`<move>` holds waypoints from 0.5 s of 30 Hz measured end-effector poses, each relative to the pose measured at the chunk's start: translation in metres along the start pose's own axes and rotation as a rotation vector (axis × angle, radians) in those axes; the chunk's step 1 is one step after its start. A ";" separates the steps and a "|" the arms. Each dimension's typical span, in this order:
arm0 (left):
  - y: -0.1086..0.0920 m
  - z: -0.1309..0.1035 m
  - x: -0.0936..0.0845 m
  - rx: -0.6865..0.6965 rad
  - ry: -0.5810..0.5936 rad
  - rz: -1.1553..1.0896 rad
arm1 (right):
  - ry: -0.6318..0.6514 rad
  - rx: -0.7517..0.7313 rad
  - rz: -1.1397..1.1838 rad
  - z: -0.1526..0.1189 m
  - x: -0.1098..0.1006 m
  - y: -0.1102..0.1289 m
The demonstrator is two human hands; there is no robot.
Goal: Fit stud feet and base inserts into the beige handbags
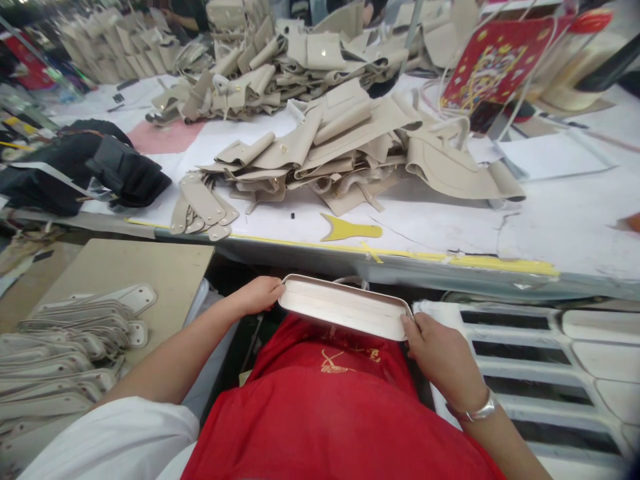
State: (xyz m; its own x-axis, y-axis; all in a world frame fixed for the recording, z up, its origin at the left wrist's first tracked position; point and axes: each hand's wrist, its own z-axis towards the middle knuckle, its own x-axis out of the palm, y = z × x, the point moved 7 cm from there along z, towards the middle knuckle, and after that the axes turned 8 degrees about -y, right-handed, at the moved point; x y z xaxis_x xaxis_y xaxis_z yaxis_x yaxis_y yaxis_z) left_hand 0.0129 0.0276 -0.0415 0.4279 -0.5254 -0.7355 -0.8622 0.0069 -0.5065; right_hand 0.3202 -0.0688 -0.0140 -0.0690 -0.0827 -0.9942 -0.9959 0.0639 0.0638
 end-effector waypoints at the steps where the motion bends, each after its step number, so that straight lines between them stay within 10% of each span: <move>1: 0.000 0.000 0.000 0.000 0.012 0.002 | 0.005 0.001 0.005 0.000 0.000 0.000; 15: 0.007 0.006 0.005 -0.056 0.132 -0.167 | -0.056 0.004 -0.026 0.002 0.002 -0.001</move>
State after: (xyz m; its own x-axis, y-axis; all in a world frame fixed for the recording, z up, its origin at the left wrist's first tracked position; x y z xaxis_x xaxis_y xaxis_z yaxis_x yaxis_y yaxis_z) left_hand 0.0106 0.0303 -0.0514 0.5302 -0.6223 -0.5758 -0.7975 -0.1355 -0.5879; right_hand 0.3210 -0.0671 -0.0163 -0.0393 -0.0283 -0.9988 -0.9971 0.0667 0.0373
